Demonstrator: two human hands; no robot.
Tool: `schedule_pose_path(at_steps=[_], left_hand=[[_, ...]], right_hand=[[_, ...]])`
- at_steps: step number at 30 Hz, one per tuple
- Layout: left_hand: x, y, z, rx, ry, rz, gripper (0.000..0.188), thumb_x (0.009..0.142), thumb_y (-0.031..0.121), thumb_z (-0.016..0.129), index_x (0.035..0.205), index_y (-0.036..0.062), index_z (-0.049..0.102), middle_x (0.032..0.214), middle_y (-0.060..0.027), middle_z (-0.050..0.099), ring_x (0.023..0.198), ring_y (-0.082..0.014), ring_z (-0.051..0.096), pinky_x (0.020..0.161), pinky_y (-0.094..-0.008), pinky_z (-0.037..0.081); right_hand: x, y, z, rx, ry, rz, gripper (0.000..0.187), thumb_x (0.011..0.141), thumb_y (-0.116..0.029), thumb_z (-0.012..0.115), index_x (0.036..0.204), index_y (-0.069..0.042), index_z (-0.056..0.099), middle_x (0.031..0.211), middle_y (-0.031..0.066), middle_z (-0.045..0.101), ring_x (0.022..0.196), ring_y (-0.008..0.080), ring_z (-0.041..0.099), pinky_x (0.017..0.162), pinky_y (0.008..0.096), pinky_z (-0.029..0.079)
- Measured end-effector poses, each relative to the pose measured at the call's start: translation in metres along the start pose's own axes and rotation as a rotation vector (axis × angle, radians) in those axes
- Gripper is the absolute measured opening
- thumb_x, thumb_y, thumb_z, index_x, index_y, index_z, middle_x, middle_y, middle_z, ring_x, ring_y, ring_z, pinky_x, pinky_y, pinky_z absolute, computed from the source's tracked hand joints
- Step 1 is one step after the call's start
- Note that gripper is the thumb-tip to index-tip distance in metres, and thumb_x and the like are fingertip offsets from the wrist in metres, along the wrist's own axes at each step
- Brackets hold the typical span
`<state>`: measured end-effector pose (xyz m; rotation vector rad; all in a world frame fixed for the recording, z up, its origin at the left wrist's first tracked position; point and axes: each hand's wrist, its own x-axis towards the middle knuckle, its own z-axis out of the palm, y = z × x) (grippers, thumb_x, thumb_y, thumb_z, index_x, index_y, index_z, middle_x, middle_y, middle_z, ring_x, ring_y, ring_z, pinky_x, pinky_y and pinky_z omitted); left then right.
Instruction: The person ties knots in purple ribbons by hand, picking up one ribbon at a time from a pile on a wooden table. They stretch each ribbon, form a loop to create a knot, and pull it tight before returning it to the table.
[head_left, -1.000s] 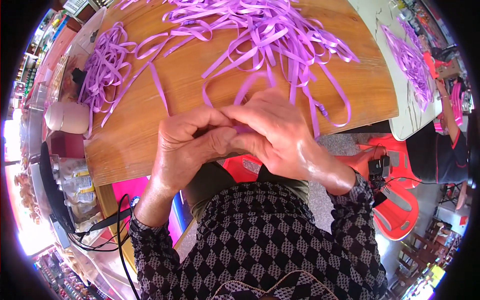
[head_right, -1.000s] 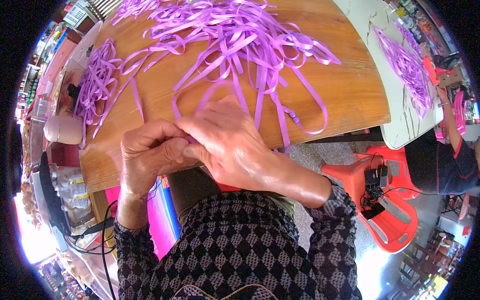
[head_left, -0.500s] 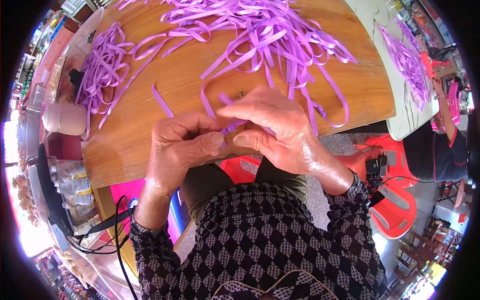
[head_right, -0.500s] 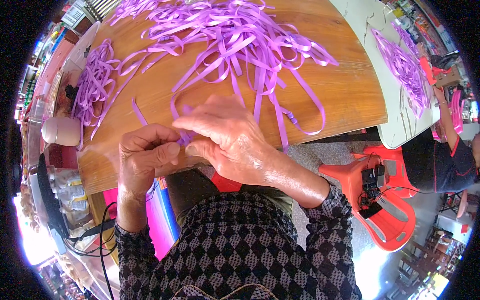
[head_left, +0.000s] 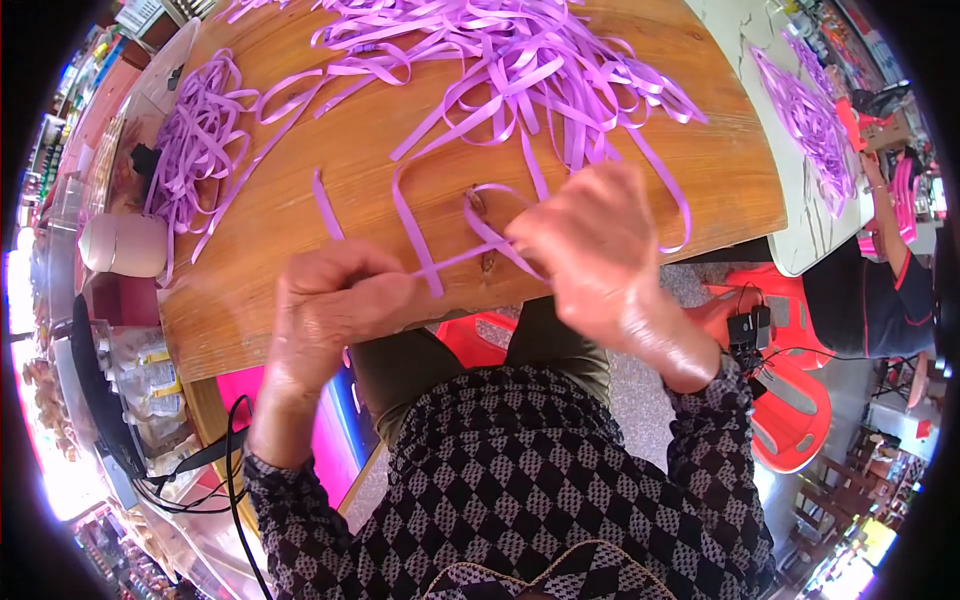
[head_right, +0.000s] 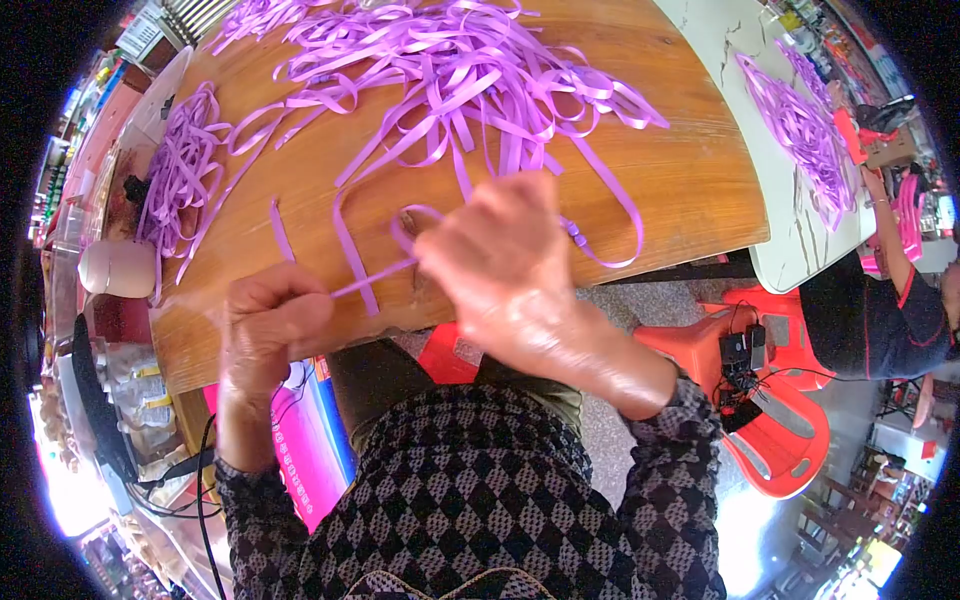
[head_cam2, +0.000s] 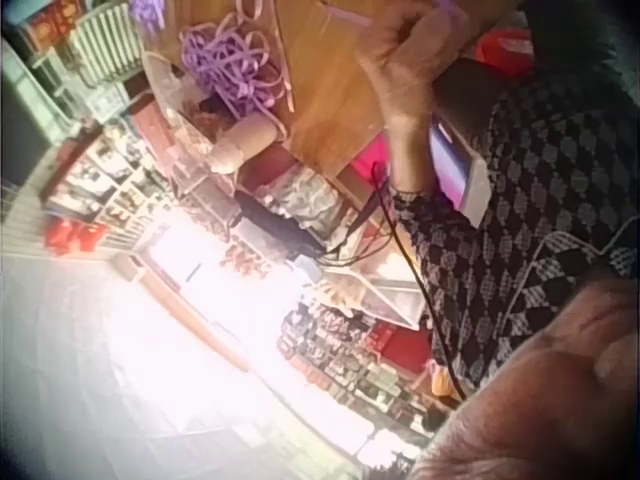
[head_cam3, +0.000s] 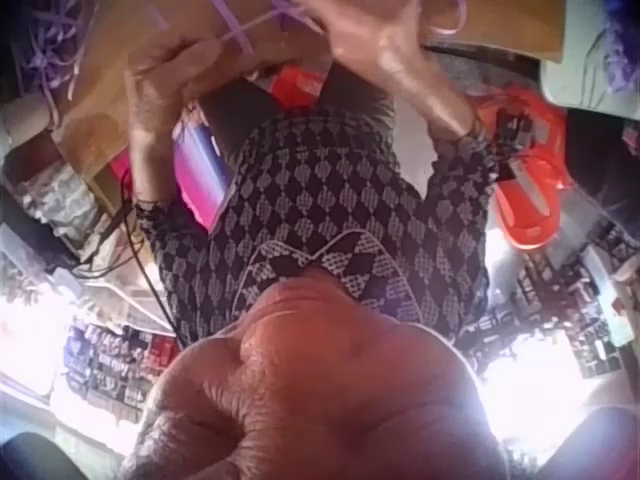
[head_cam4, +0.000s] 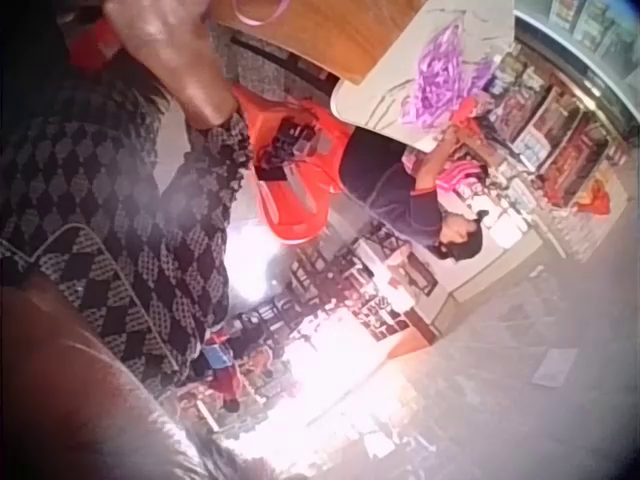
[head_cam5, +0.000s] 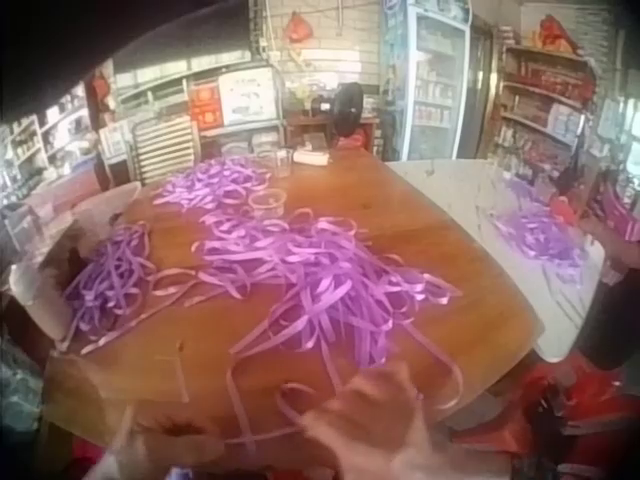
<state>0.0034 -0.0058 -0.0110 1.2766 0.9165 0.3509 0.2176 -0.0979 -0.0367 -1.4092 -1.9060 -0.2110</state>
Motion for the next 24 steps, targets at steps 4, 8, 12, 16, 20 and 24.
schedule_pose_path(at_steps=[4, 8, 12, 16, 20, 24], left_hand=[[-0.009, 0.001, -0.040, 0.111, 0.203, 0.144, 0.006, 0.072, 0.007, 0.063, 0.069, 0.0031, 0.059, 0.057, 0.0058, 0.048, 0.050, -0.0011, 0.039, 0.046, -0.0164, 0.027], [-0.015, 0.006, -0.059, 0.222, 0.293, 0.187, 0.008, 0.070, 0.007, 0.063, 0.067, 0.0022, 0.057, 0.056, 0.0052, 0.046, 0.049, -0.0021, 0.037, 0.046, -0.0173, 0.026], [-0.020, -0.002, -0.102, 0.253, 0.276, 0.243, 0.009, 0.071, 0.007, 0.063, 0.068, 0.0008, 0.057, 0.059, 0.0037, 0.048, 0.051, -0.0032, 0.039, 0.047, -0.0175, 0.029], [-0.019, -0.016, -0.123, 0.411, 0.318, 0.258, 0.007, 0.073, 0.007, 0.061, 0.070, 0.0017, 0.058, 0.062, 0.0030, 0.050, 0.054, -0.0035, 0.043, 0.048, -0.0177, 0.031], [-0.025, -0.019, -0.155, 0.496, 0.377, 0.262, 0.009, 0.074, 0.009, 0.060, 0.068, 0.0036, 0.056, 0.061, 0.0041, 0.049, 0.053, -0.0027, 0.042, 0.048, -0.0177, 0.030], [-0.037, -0.028, -0.194, 0.423, 0.408, 0.289, 0.014, 0.073, 0.013, 0.060, 0.066, 0.0035, 0.053, 0.057, 0.0039, 0.045, 0.050, -0.0035, 0.039, 0.046, -0.0182, 0.029]], right_hand=[[-0.009, 0.028, -0.028, -0.167, -0.045, 0.106, 0.018, 0.065, -0.005, 0.067, 0.080, -0.009, 0.058, 0.072, 0.0030, 0.058, 0.069, 0.0232, 0.053, 0.073, 0.0359, 0.036], [-0.021, 0.047, -0.043, -0.285, -0.027, 0.126, 0.017, 0.066, -0.006, 0.067, 0.080, -0.007, 0.057, 0.073, 0.0049, 0.058, 0.072, 0.0250, 0.053, 0.073, 0.0366, 0.037], [-0.045, 0.085, -0.069, -0.375, 0.046, 0.201, 0.016, 0.067, -0.001, 0.065, 0.080, -0.006, 0.057, 0.074, 0.0068, 0.056, 0.074, 0.0262, 0.052, 0.072, 0.0363, 0.037], [-0.064, 0.107, -0.094, -0.458, 0.046, 0.333, 0.017, 0.067, 0.001, 0.063, 0.081, -0.006, 0.057, 0.076, 0.0065, 0.056, 0.076, 0.0251, 0.053, 0.073, 0.0357, 0.037], [-0.080, 0.129, -0.109, -0.671, 0.007, 0.280, 0.020, 0.066, 0.001, 0.064, 0.083, -0.006, 0.056, 0.079, 0.0045, 0.058, 0.080, 0.0229, 0.053, 0.077, 0.0347, 0.035], [-0.107, 0.153, -0.127, -0.736, -0.005, 0.335, 0.020, 0.067, 0.000, 0.063, 0.084, -0.007, 0.056, 0.079, 0.0048, 0.057, 0.081, 0.0227, 0.053, 0.077, 0.0349, 0.035]])
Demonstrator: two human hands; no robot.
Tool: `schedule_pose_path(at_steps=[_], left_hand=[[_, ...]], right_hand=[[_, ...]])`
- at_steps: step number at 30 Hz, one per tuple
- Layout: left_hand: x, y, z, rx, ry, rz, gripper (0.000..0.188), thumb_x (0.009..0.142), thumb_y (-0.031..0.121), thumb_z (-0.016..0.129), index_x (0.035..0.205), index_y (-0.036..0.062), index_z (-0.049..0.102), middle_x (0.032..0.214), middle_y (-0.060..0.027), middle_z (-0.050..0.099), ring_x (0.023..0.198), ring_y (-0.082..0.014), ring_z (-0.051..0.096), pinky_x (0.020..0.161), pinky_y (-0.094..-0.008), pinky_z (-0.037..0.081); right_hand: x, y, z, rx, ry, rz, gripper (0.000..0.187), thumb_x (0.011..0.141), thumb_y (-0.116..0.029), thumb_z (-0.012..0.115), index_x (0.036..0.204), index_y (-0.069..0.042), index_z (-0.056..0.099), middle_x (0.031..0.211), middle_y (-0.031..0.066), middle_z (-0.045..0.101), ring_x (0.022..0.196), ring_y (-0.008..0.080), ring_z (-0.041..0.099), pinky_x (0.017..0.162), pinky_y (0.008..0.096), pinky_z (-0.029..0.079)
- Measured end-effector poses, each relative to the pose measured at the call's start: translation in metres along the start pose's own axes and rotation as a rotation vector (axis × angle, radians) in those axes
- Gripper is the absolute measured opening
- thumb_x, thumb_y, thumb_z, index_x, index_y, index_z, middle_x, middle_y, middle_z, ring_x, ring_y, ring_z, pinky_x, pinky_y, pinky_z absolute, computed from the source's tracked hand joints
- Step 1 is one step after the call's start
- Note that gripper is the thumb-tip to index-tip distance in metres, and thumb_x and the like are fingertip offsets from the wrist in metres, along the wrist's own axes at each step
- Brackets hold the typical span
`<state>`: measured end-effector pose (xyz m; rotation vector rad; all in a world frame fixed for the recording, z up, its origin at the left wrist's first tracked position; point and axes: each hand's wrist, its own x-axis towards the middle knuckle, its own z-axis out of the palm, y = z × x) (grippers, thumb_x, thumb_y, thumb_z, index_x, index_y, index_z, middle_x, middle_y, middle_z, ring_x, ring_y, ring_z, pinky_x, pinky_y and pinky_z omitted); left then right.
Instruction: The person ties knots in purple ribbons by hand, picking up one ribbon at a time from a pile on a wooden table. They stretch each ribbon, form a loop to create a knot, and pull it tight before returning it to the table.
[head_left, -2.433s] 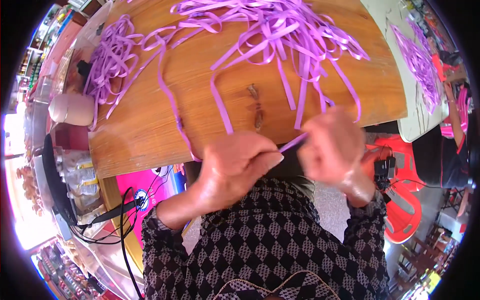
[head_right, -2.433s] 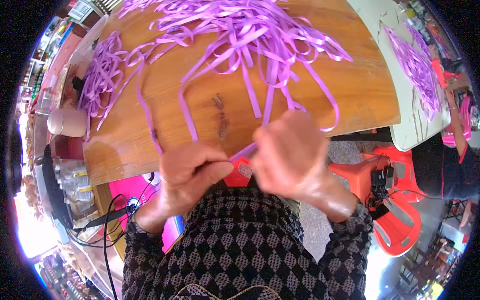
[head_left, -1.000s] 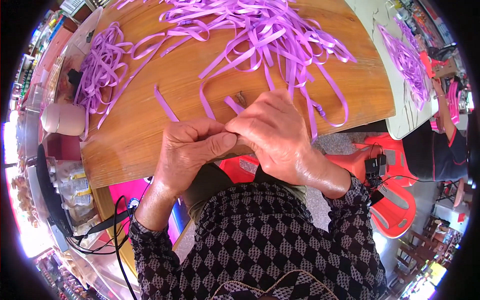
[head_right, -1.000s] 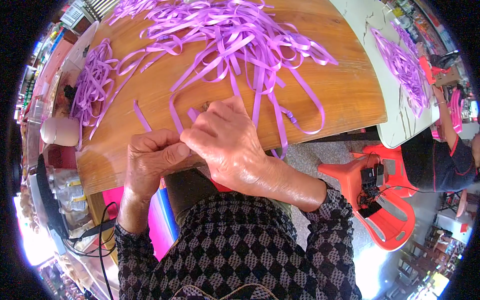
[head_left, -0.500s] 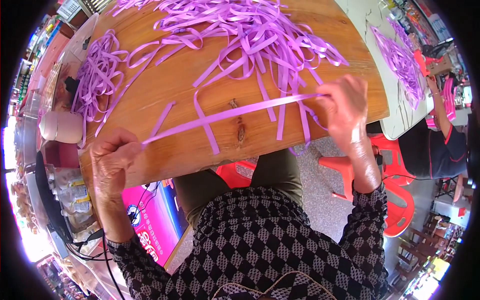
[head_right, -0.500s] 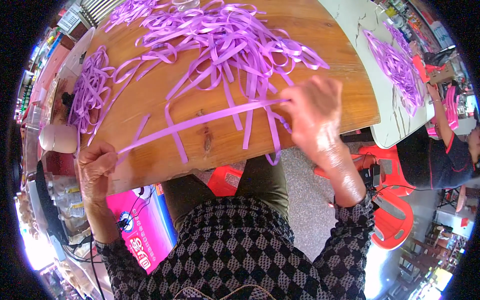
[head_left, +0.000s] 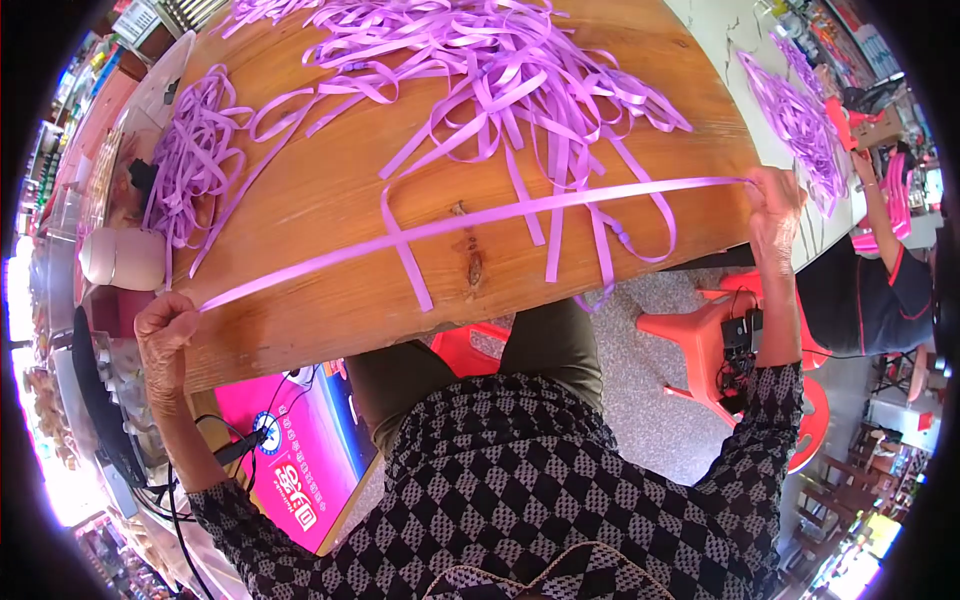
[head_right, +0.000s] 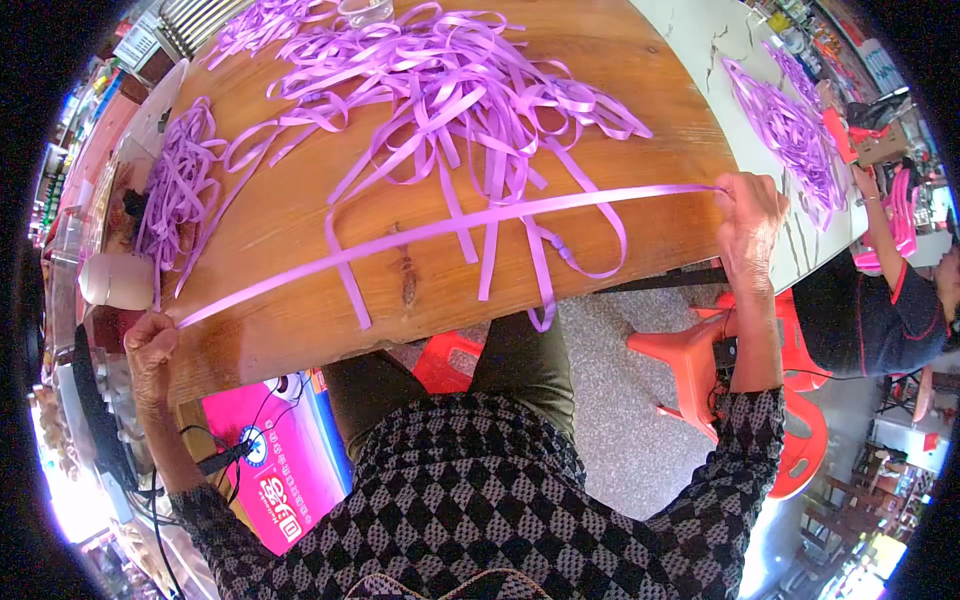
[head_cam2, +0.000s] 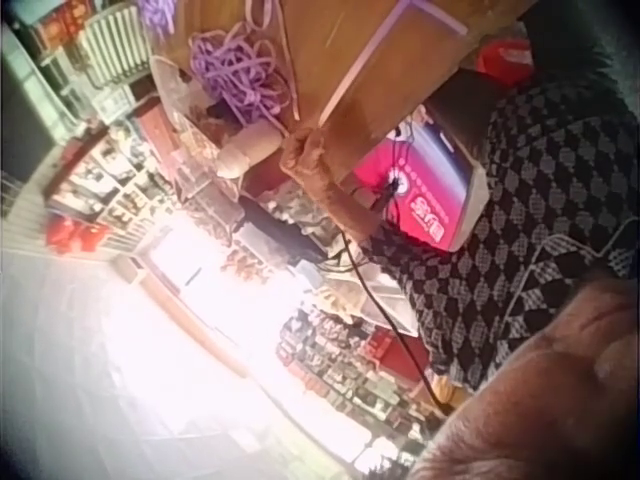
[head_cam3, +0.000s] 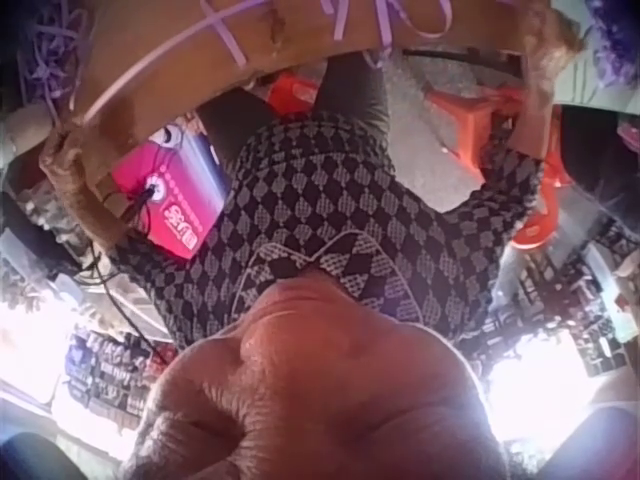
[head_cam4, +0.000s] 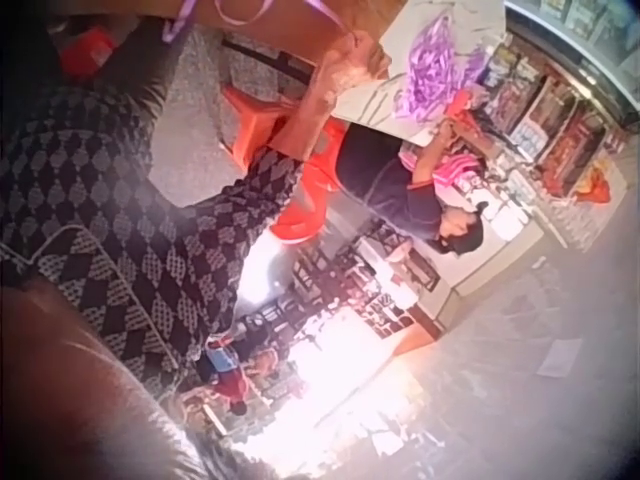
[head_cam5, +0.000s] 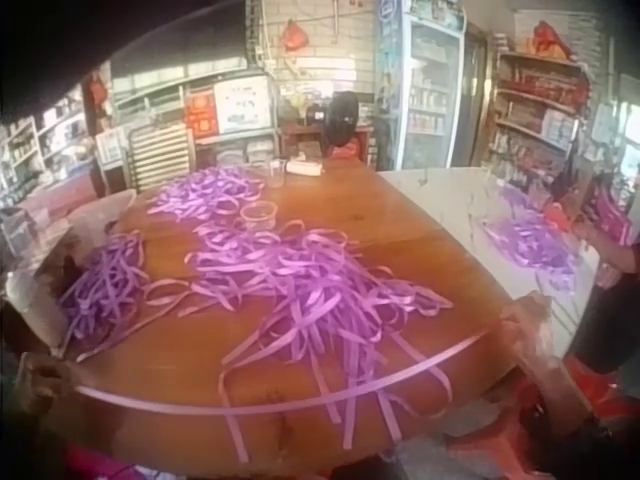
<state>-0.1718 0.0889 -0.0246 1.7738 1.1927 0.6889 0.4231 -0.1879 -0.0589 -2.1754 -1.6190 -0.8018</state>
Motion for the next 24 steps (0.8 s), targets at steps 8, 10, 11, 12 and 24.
schedule_pose_path(at_steps=[8, 10, 11, 12, 24], left_hand=[[-0.006, -0.023, -0.018, -0.363, -0.036, -0.092, 0.018, 0.073, 0.015, 0.061, 0.070, 0.0054, 0.047, 0.057, 0.0022, 0.039, 0.047, -0.0063, 0.033, 0.043, -0.0200, 0.026], [-0.012, -0.016, -0.007, -0.466, 0.051, -0.072, 0.017, 0.075, 0.015, 0.060, 0.073, 0.0052, 0.047, 0.060, 0.0015, 0.040, 0.050, -0.0071, 0.035, 0.044, -0.0203, 0.027], [-0.016, -0.014, -0.001, -0.561, 0.149, -0.056, 0.015, 0.077, 0.015, 0.059, 0.077, 0.0050, 0.047, 0.064, 0.0008, 0.042, 0.053, -0.0078, 0.037, 0.045, -0.0207, 0.028], [-0.019, -0.017, -0.003, -0.565, 0.143, -0.057, 0.015, 0.077, 0.015, 0.059, 0.077, 0.0050, 0.047, 0.064, 0.0008, 0.042, 0.053, -0.0078, 0.037, 0.045, -0.0207, 0.028], [-0.011, 0.007, 0.017, -1.294, -0.179, -0.098, 0.013, 0.089, 0.013, 0.048, 0.082, 0.0027, 0.045, 0.078, -0.0073, 0.045, 0.056, -0.0142, 0.039, 0.046, -0.0241, 0.035]], right_hand=[[-0.002, -0.002, -0.003, 0.045, -0.042, -0.001, 0.015, 0.073, 0.000, 0.060, 0.087, -0.005, 0.057, 0.079, 0.0030, 0.057, 0.079, 0.0189, 0.054, 0.077, 0.0328, 0.037], [-0.007, -0.010, -0.002, 0.543, -0.050, 0.357, 0.015, 0.077, -0.002, 0.060, 0.092, -0.003, 0.059, 0.082, 0.0000, 0.061, 0.080, 0.0120, 0.055, 0.076, 0.0293, 0.042], [-0.005, -0.018, -0.008, 0.681, -0.108, 0.603, 0.016, 0.080, -0.004, 0.061, 0.096, 0.000, 0.060, 0.085, 0.0014, 0.063, 0.080, 0.0090, 0.056, 0.073, 0.0254, 0.045], [-0.002, -0.024, -0.011, 0.674, -0.108, 0.607, 0.016, 0.080, -0.004, 0.061, 0.096, 0.000, 0.060, 0.085, 0.0014, 0.063, 0.080, 0.0090, 0.056, 0.073, 0.0254, 0.045], [0.006, -0.040, -0.020, 1.472, -0.081, 0.764, 0.017, 0.082, -0.004, 0.057, 0.097, 0.003, 0.058, 0.076, 0.0050, 0.057, 0.068, 0.0117, 0.052, 0.065, 0.0251, 0.042]])
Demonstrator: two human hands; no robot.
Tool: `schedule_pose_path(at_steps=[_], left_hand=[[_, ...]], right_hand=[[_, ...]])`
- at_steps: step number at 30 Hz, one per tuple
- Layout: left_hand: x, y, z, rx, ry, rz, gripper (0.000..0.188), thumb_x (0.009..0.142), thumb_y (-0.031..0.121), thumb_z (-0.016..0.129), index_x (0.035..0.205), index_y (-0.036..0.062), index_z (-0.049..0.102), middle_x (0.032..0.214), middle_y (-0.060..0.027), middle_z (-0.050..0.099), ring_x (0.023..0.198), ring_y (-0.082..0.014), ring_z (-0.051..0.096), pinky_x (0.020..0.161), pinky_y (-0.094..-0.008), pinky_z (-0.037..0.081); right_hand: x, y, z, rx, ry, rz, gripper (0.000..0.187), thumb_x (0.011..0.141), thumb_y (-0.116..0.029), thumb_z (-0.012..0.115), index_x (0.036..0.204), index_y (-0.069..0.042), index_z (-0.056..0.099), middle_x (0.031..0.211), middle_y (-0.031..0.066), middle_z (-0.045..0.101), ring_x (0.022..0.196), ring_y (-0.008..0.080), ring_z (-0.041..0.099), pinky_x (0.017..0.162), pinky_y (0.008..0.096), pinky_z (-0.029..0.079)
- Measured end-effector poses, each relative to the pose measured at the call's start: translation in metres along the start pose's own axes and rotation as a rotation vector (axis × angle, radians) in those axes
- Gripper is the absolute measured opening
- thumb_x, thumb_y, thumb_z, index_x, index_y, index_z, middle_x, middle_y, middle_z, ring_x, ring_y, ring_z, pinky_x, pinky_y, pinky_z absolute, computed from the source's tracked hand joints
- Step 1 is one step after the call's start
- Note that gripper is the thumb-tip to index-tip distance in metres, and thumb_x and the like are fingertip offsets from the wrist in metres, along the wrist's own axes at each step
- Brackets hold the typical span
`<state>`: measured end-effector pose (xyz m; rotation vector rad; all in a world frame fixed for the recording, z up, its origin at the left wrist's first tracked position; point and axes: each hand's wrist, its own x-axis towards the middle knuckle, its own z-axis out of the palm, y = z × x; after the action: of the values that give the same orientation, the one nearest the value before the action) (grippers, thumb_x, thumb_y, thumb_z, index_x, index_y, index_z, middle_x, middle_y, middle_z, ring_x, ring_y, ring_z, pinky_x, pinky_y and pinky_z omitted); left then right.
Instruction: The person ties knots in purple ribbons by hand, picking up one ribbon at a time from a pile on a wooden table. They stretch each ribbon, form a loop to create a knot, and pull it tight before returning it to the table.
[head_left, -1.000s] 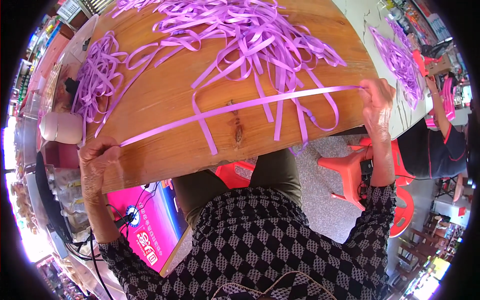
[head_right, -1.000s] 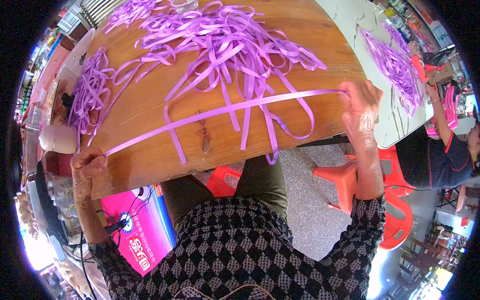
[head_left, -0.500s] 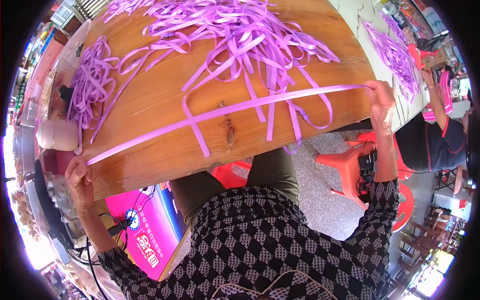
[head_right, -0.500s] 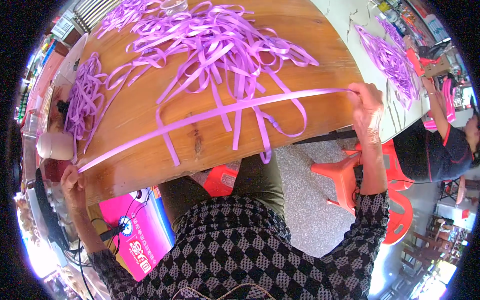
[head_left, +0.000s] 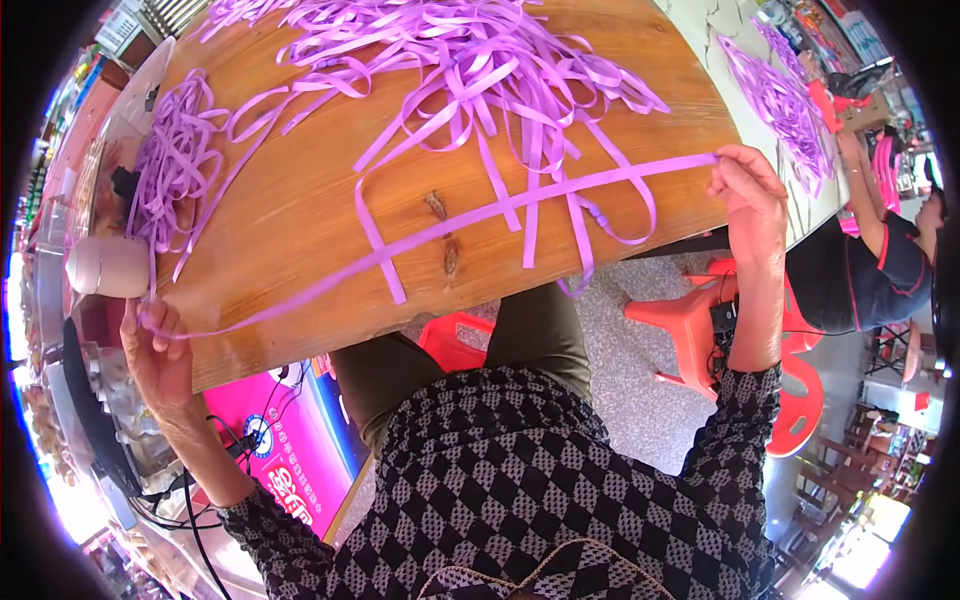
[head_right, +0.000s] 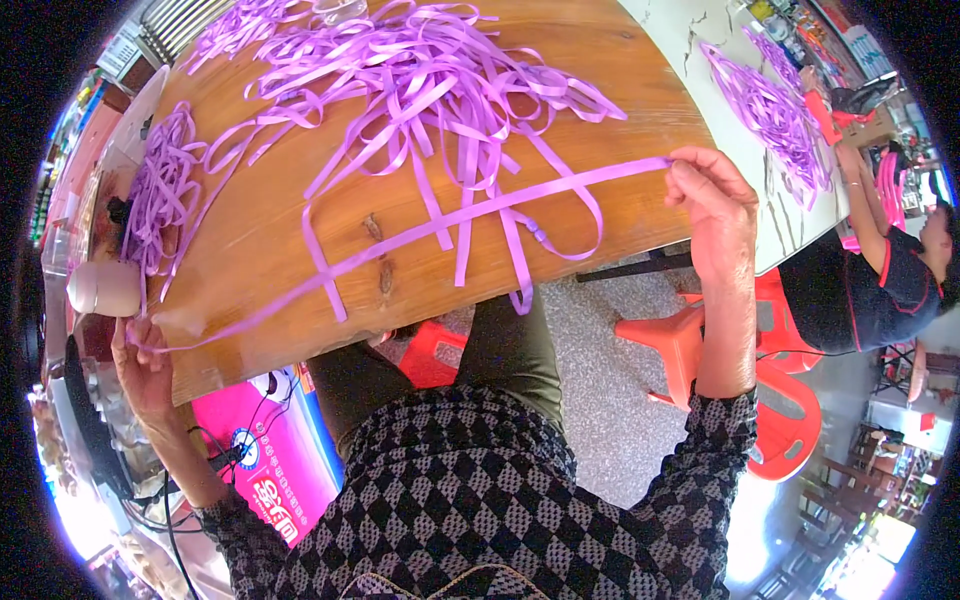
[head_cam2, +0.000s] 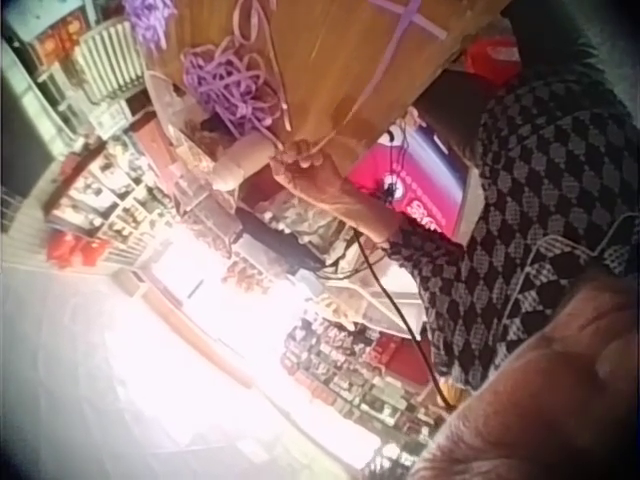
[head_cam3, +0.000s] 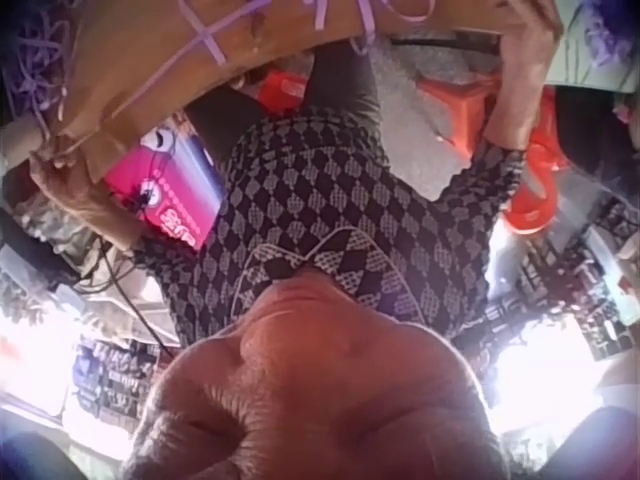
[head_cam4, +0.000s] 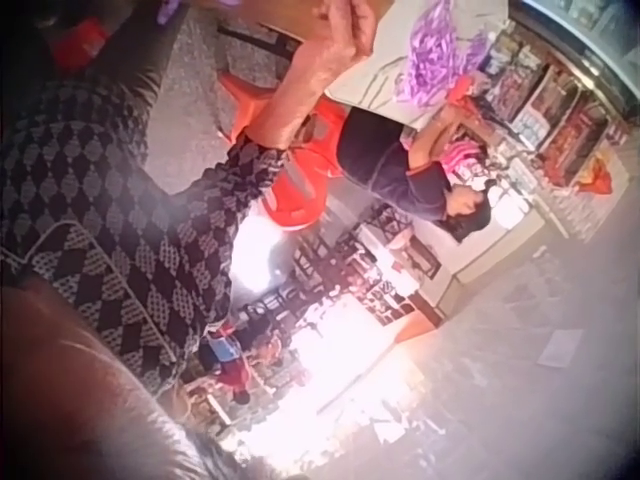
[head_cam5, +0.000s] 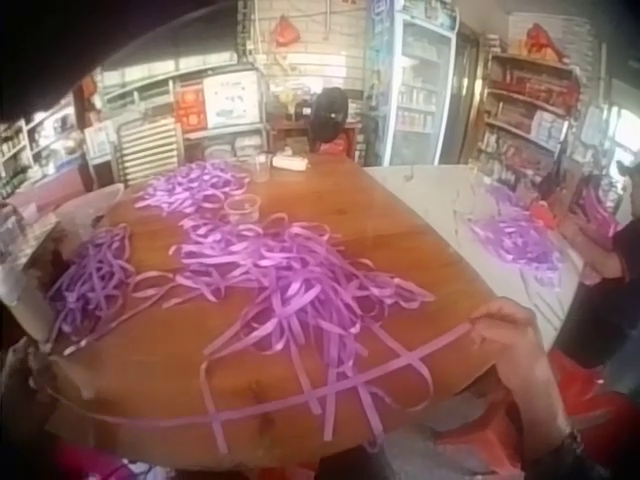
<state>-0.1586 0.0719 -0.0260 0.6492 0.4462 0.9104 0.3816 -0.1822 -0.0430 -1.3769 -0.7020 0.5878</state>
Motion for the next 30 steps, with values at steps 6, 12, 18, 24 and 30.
schedule_pose_path(at_steps=[6, 12, 18, 24, 30], left_hand=[[0.011, -0.016, 0.008, 0.426, 0.253, 0.181, 0.010, 0.085, 0.007, 0.055, 0.092, 0.0011, 0.051, 0.083, -0.0055, 0.052, 0.067, -0.0122, 0.048, 0.060, -0.0243, 0.039], [0.034, -0.061, 0.071, 1.051, 0.308, 0.493, 0.021, 0.074, -0.003, 0.061, 0.095, -0.0007, 0.060, 0.081, -0.0045, 0.059, 0.070, -0.0098, 0.053, 0.061, -0.0212, 0.042], [0.048, -0.092, 0.104, 0.954, 0.123, 0.441, 0.030, 0.069, -0.007, 0.064, 0.097, -0.0007, 0.061, 0.087, -0.0042, 0.060, 0.073, -0.0089, 0.053, 0.066, -0.0200, 0.043], [0.042, -0.091, 0.106, 1.210, 0.045, 0.514, 0.020, 0.073, -0.005, 0.063, 0.093, -0.0006, 0.062, 0.089, -0.0042, 0.057, 0.074, -0.0095, 0.051, 0.068, -0.0200, 0.041], [0.023, -0.054, 0.060, 1.528, 0.094, 0.446, 0.011, 0.078, -0.002, 0.058, 0.089, -0.0025, 0.058, 0.092, -0.0055, 0.056, 0.086, -0.0119, 0.051, 0.075, -0.0241, 0.041]], right_hand=[[-0.001, -0.001, 0.018, 0.123, -0.013, -0.034, 0.017, 0.081, -0.003, 0.057, 0.097, 0.003, 0.058, 0.078, 0.0057, 0.058, 0.068, 0.0127, 0.053, 0.065, 0.0245, 0.042], [-0.023, -0.016, 0.078, -0.005, -0.144, 0.079, 0.017, 0.078, 0.000, 0.058, 0.095, 0.003, 0.060, 0.082, 0.0073, 0.061, 0.074, 0.0115, 0.056, 0.069, 0.0217, 0.043], [-0.039, -0.024, 0.119, 0.161, -0.345, 0.055, 0.017, 0.073, 0.001, 0.066, 0.090, 0.003, 0.061, 0.082, 0.0071, 0.062, 0.074, 0.0130, 0.059, 0.070, 0.0239, 0.048], [-0.038, -0.022, 0.122, 0.153, -0.321, 0.130, 0.017, 0.074, 0.000, 0.065, 0.090, 0.003, 0.061, 0.081, 0.0064, 0.062, 0.071, 0.0125, 0.059, 0.068, 0.0238, 0.047], [-0.021, -0.011, 0.080, -0.024, -0.176, -0.094, 0.016, 0.081, 0.001, 0.055, 0.097, 0.001, 0.058, 0.090, 0.0092, 0.062, 0.076, 0.0120, 0.057, 0.069, 0.0232, 0.045]])
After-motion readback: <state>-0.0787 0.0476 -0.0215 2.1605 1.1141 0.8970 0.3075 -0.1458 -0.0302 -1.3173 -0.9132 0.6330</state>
